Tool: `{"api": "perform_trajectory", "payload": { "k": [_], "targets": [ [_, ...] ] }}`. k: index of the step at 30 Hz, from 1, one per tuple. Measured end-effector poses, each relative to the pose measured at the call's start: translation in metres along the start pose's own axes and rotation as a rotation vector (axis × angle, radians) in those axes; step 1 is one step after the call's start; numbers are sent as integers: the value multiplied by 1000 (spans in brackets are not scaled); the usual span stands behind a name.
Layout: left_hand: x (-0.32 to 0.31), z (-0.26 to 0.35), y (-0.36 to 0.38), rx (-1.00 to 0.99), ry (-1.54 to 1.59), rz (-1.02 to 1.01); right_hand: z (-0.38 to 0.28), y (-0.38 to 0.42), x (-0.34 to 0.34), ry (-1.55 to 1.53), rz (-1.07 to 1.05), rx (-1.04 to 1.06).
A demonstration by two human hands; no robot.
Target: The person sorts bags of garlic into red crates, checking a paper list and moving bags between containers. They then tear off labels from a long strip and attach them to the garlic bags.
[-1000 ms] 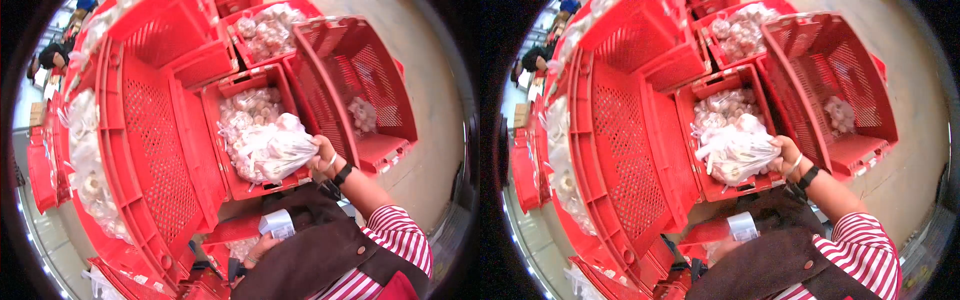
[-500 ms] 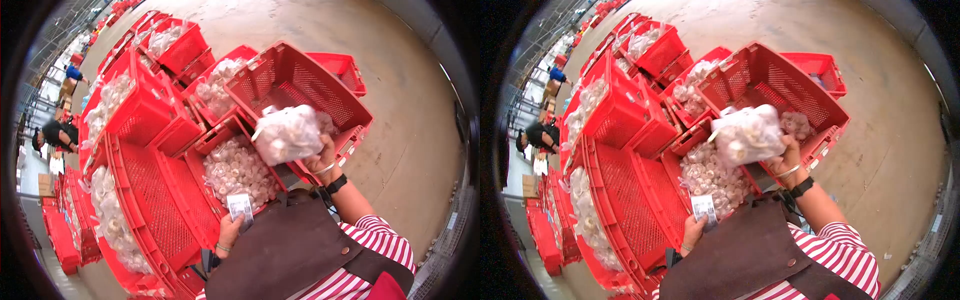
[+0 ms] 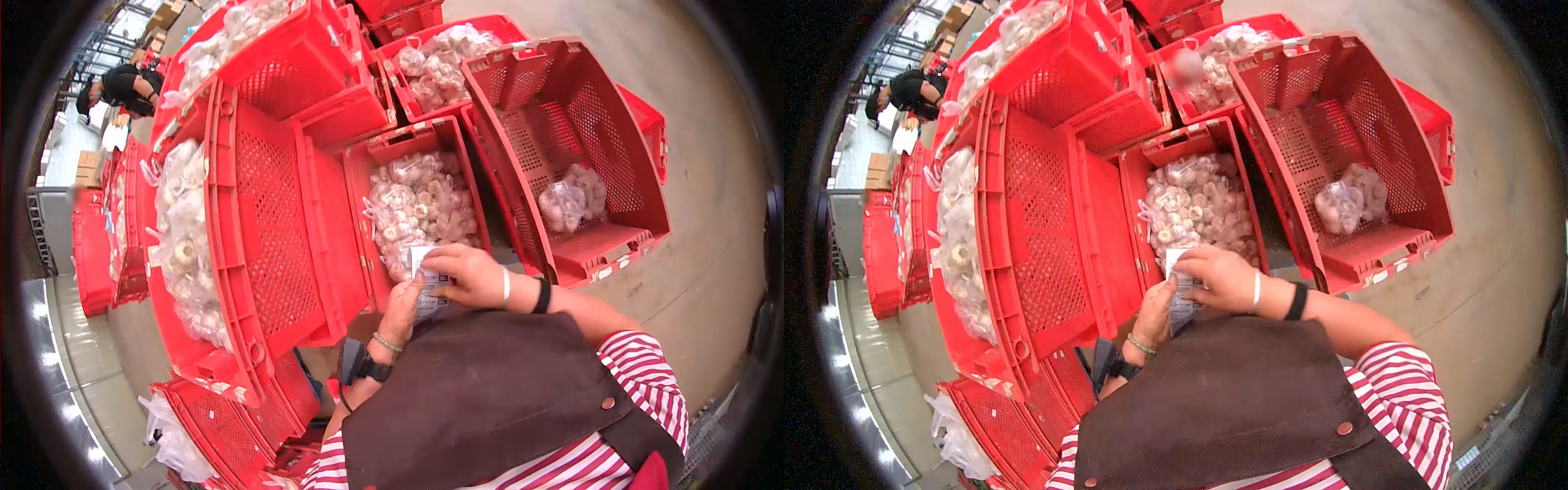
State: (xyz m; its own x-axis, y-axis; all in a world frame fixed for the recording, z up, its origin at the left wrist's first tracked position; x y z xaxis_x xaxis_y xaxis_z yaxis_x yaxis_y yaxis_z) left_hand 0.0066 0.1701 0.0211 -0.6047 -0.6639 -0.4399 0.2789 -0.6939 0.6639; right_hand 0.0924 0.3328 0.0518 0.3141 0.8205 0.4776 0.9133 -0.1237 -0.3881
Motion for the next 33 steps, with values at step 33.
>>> {"api": "perform_trajectory", "payload": {
  "k": [33],
  "targets": [
    [174,-72,-25,175,-194,315,284,18,-256,-444,222,-1222]
  ]
}}
Point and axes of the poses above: each hand's wrist, its own y-axis away from the middle knuckle, its own x-axis out of the back of the hand, z = x × y, the point moved 1 cm from there along -y, towards the middle knuckle, and after that the axes turned 5 degrees about x, right-handed, at the moved point
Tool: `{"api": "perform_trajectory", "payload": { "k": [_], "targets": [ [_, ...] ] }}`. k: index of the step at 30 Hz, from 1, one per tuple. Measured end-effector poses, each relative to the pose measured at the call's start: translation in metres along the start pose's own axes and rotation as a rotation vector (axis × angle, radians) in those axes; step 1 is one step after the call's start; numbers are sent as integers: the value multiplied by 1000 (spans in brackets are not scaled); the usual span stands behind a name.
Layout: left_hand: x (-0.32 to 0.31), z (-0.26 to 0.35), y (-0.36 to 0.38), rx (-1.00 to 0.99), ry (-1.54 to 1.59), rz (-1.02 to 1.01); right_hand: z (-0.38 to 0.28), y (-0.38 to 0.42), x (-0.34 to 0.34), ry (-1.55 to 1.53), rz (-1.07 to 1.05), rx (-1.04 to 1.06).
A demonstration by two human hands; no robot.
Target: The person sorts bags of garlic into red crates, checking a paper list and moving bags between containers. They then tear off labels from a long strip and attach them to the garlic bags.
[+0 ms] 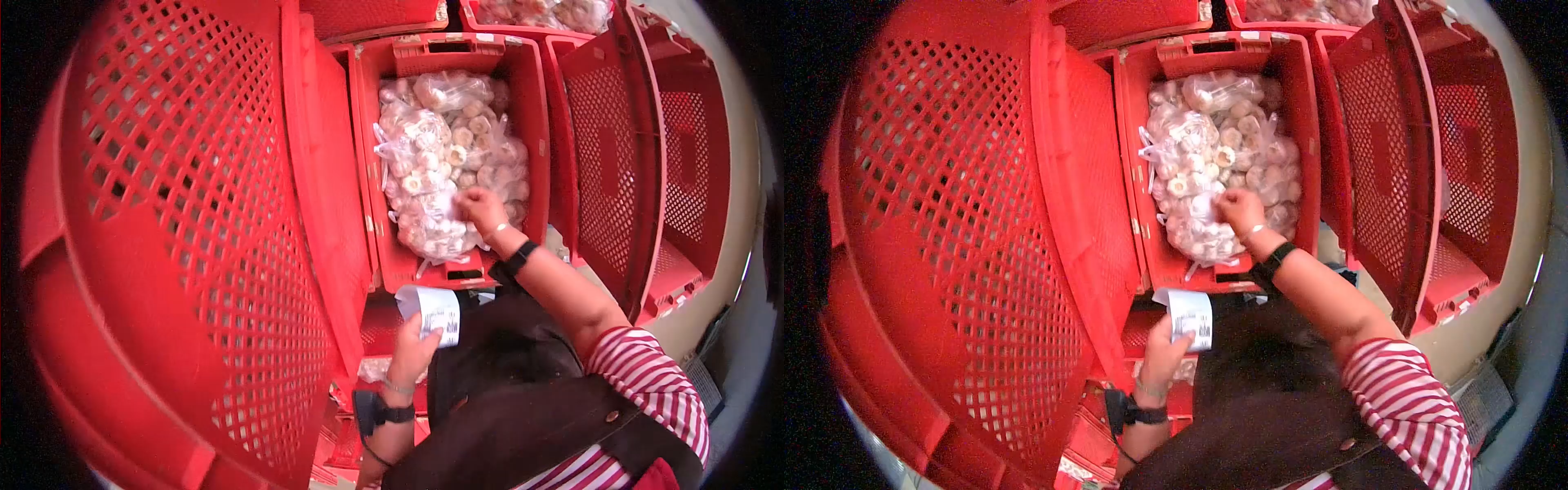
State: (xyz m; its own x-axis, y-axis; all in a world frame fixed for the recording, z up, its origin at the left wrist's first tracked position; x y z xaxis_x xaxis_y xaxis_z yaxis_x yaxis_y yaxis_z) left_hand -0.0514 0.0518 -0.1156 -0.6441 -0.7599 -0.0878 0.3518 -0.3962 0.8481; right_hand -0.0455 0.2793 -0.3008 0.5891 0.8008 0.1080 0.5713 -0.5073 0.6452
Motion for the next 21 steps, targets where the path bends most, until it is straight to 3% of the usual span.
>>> {"api": "perform_trajectory", "payload": {
  "k": [1,3,6,7,9,10,12,15,17,19,21],
  "targets": [
    [3,-7,4,69,92,6,3,-24,-2,70,115,127],
    [9,-19,13,208,32,16,-33,-36,-16,405,371,582],
    [10,-24,22,222,-54,6,-32,-59,-44,426,299,887],
    [10,-27,23,203,-67,10,-22,-65,-55,460,237,914],
    [8,-31,24,224,-49,1,1,-67,-70,521,32,767],
    [8,-34,26,243,-26,0,12,-65,-76,522,38,760],
    [9,-45,28,249,-64,-21,26,-58,-86,1000,110,975],
    [5,-48,32,280,-45,-40,20,-48,-86,1142,76,895],
    [1,-54,40,302,-105,-203,5,-56,-85,1153,142,951],
    [-11,-60,50,267,-136,-294,-9,-66,-85,1102,-115,697],
    [-25,-69,58,235,-172,-382,-9,-76,-85,1127,-5,804]
  ]
}}
Point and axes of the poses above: each hand's wrist, its own y-axis away from the middle knuckle, its own x-axis out of the back of the hand, z = x × y, the point moved 1 cm from there along -y, towards the middle knuckle, and after that the axes turned 5 degrees about x, right-handed, at the moved point
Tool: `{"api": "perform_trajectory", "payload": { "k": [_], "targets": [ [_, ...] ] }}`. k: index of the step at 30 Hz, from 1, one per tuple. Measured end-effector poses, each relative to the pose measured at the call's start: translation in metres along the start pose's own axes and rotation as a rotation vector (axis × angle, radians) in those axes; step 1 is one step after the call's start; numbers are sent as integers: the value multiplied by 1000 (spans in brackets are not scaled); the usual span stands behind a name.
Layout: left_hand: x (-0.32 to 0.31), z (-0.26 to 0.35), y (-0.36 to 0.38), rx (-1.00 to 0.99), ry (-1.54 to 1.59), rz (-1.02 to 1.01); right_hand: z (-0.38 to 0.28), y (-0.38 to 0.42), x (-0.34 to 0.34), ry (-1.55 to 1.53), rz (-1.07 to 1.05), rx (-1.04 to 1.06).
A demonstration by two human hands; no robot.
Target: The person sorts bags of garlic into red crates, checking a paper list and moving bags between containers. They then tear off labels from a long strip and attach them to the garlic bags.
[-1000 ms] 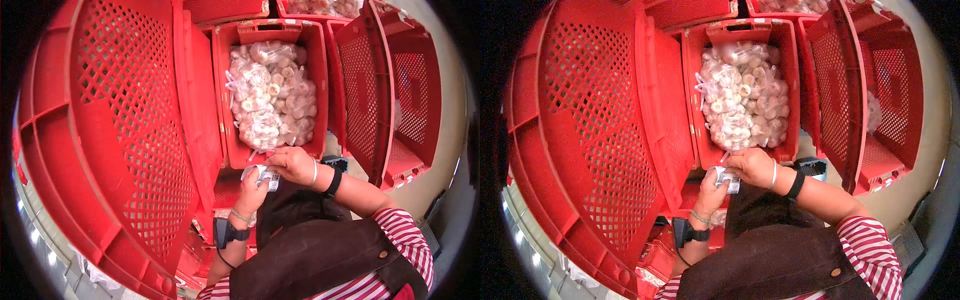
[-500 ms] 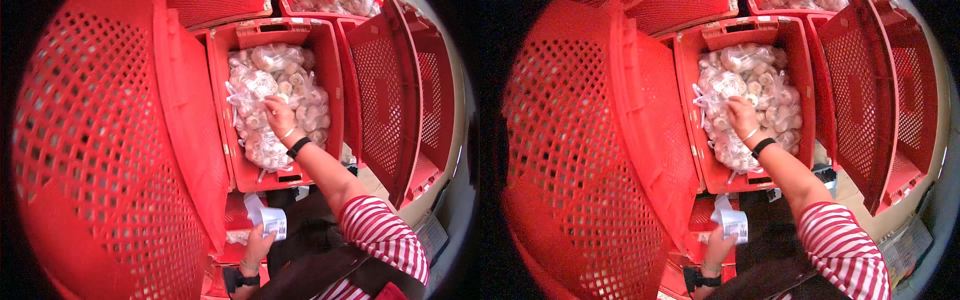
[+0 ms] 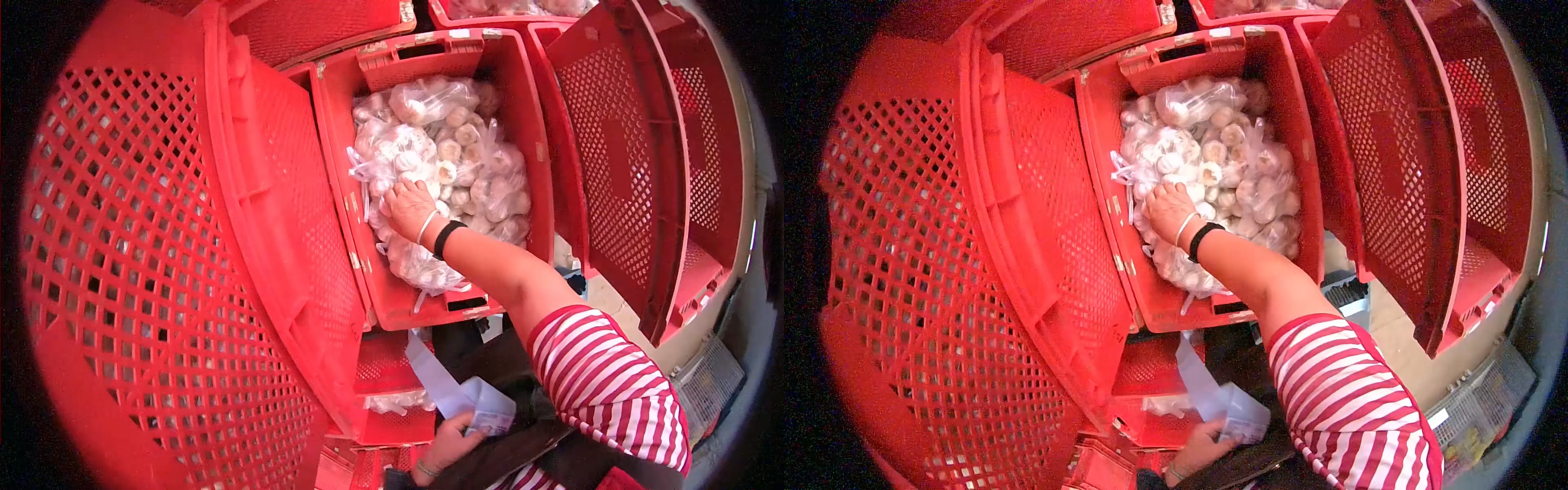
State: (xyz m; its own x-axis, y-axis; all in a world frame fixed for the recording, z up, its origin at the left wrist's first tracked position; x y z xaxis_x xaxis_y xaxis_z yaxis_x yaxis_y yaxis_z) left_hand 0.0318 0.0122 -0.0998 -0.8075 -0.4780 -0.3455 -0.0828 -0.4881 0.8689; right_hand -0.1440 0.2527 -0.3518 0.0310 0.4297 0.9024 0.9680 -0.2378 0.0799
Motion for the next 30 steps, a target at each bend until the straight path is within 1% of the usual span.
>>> {"api": "perform_trajectory", "payload": {
  "k": [2,3,4,6,7,8,9,10,11,12,13,14,15,16,18,20,21,22,24,26,28,30],
  "targets": [
    [-21,-11,2,137,118,-128,8,-5,8,-58,-138,-47],
    [-29,-52,0,140,112,-164,23,-6,5,-199,-156,-33],
    [-33,-68,-2,133,104,-157,30,-4,13,-200,-145,-28],
    [-43,-80,-4,38,192,-166,48,5,38,-581,60,-443],
    [-47,-78,-4,27,187,-162,59,14,55,-848,152,-474],
    [-50,-73,-4,-19,122,-133,73,25,79,-1113,243,-499],
    [-54,-68,-3,-64,61,-106,75,42,127,-1216,331,-506],
    [-55,-61,-5,-70,63,-105,67,63,191,-1319,417,-514],
    [-54,-52,-8,59,1,-129,58,85,242,-1469,430,-621],
    [-56,-44,-9,193,-56,-152,55,110,284,-1432,492,-577],
    [-60,-33,-9,128,-47,-86,52,137,326,-1328,591,-522],
    [-62,-21,-11,61,-40,-19,62,168,355,-1020,612,-466],
    [-62,-11,-15,40,-33,53,66,198,378,-1215,842,-482],
    [-61,-2,-20,16,-29,124,81,238,400,-1278,862,-350],
    [-55,9,-33,-51,145,208,97,287,439,-1184,1205,-580],
    [-51,38,-42,-196,278,265,112,317,459,-1154,1246,-612],
    [-49,52,-45,-241,295,281,120,329,454,-770,1095,-553],
    [-47,64,-47,-282,313,295,133,336,446,-769,1088,-559],
    [-40,79,-53,-330,263,321,161,340,425,-826,971,-705],
    [-43,102,-51,-388,353,294,158,325,396,-527,708,-771],
    [-40,107,-53,-406,307,287,99,283,387,-120,701,-489],
    [-40,111,-56,-371,284,256,36,255,367,-411,492,-282]
  ]
}}
Point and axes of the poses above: each hand's wrist, its own y-axis away from the middle knuckle, its own x-axis out of the back of the hand, z = x × y, the point moved 1 cm from there along -y, towards the middle knuckle, and after that the axes turned 5 degrees about x, right-handed, at the moved point
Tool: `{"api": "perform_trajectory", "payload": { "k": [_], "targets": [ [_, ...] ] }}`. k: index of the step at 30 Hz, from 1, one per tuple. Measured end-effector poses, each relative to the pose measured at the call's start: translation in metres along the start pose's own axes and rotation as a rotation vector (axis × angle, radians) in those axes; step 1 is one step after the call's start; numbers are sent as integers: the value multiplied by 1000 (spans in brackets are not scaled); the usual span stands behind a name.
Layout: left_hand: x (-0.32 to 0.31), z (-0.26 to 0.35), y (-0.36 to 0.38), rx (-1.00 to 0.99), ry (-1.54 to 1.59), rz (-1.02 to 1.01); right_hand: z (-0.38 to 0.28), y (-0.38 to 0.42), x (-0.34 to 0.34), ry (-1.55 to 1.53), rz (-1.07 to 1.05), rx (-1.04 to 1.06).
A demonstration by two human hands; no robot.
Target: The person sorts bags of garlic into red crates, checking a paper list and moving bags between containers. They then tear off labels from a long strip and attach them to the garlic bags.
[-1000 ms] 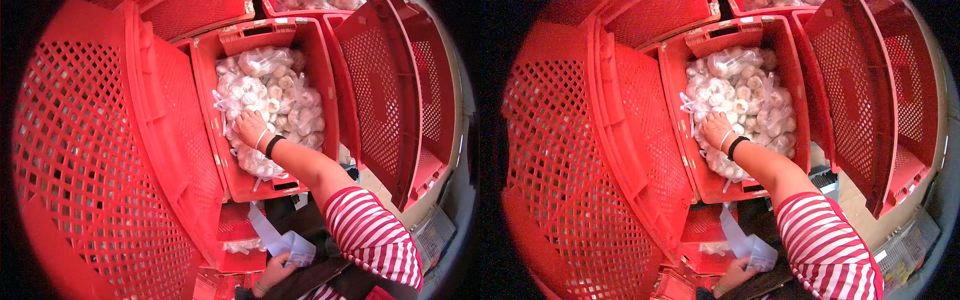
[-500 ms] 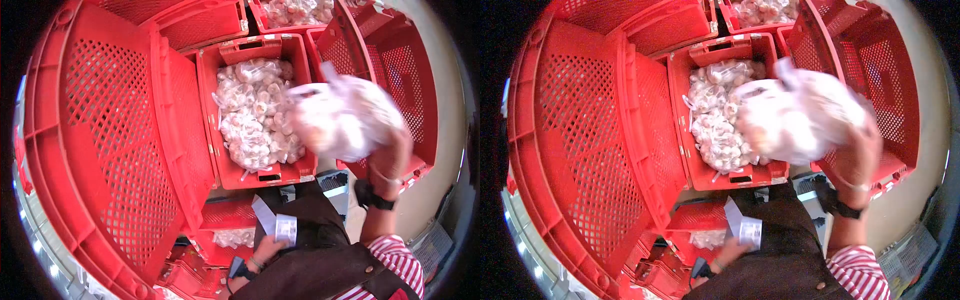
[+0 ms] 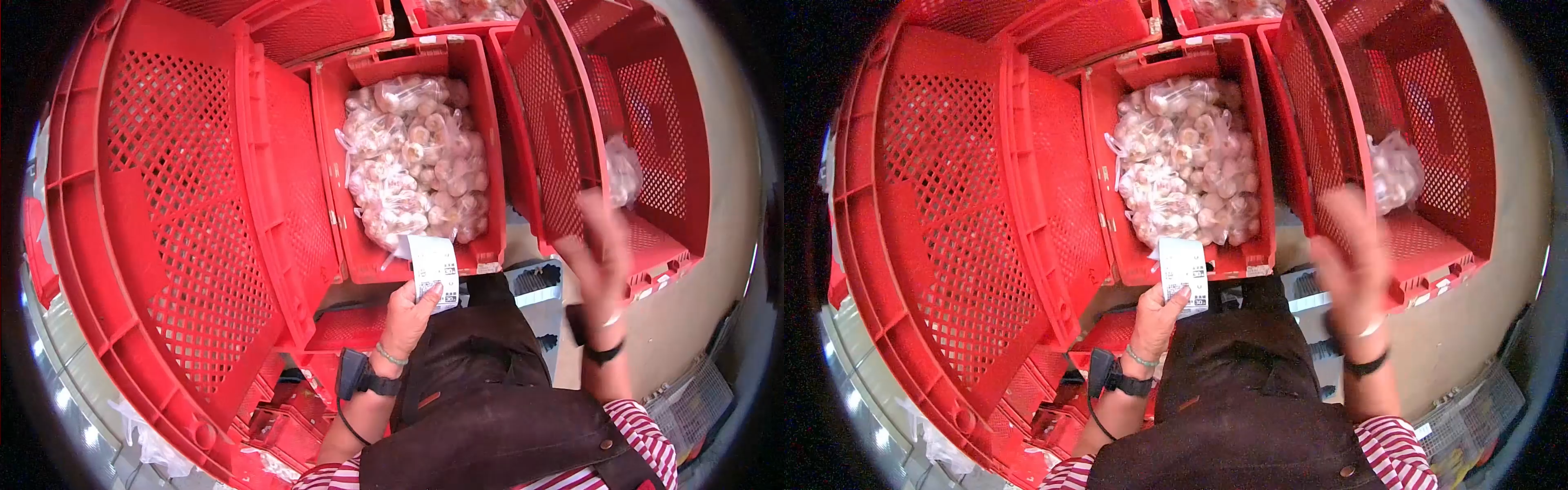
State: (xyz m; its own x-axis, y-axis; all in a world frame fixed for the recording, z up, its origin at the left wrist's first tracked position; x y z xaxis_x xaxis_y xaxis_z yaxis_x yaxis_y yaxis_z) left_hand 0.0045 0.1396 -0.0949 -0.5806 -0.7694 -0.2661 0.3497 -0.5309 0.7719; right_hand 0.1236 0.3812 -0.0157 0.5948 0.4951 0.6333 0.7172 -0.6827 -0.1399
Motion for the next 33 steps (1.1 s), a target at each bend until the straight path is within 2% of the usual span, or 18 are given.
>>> {"api": "perform_trajectory", "payload": {
  "k": [1,2,4,7,12,14,16,17,18,19,20,22,23,25,29,31,32,33],
  "targets": [
    [-1,0,0,32,-14,-30,-23,-1,-20,-92,-270,84],
    [-2,-1,1,37,-15,-31,-31,9,-53,-192,-368,165],
    [-2,-4,3,-83,-203,-85,-31,29,-102,-199,-412,233],
    [21,-19,7,-12,-233,-68,-17,48,-138,-254,-566,246],
    [59,-33,12,72,-282,-26,-16,68,-181,-272,-641,204],
    [72,-39,16,92,-212,-20,-2,78,-208,-395,-679,48],
    [86,-43,23,110,-145,-16,23,77,-236,-710,-864,-822],
    [93,-45,28,170,-149,-15,43,77,-250,-953,-783,-1071],
    [100,-47,33,229,-153,-15,47,72,-265,-1006,-495,-1287],
    [108,-57,38,262,-106,-15,70,77,-286,-952,-313,-1284],
    [113,-60,43,264,-103,-13,112,85,-307,-831,-388,-1059],
    [121,-65,52,285,-140,4,112,67,-333,-459,-299,-845],
    [123,-72,55,291,-53,15,102,58,-342,-460,-300,-846],
    [128,-77,61,306,-41,18,76,40,-356,-173,-201,-9],
    [138,-81,66,351,-46,29,61,49,-394,-215,-411,162],
    [143,-82,67,358,-25,45,74,64,-418,-104,-695,232],
    [146,-84,69,358,-37,39,78,69,-421,-103,-682,228],
    [150,-85,71,371,-50,50,81,79,-421,160,-708,418]
  ]
}}
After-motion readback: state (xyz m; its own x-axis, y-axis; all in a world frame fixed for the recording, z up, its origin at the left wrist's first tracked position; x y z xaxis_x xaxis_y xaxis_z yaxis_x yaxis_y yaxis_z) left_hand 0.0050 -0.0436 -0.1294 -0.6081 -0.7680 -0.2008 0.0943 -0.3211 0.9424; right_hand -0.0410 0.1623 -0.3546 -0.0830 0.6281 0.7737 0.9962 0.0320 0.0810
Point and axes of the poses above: each hand's wrist, its own y-axis away from the middle knuckle, its own x-axis out of the back of the hand, z = x × y, the point moved 1 cm from there along -y, towards the middle knuckle, and after that the axes turned 5 degrees about x, right-handed, at the moved point
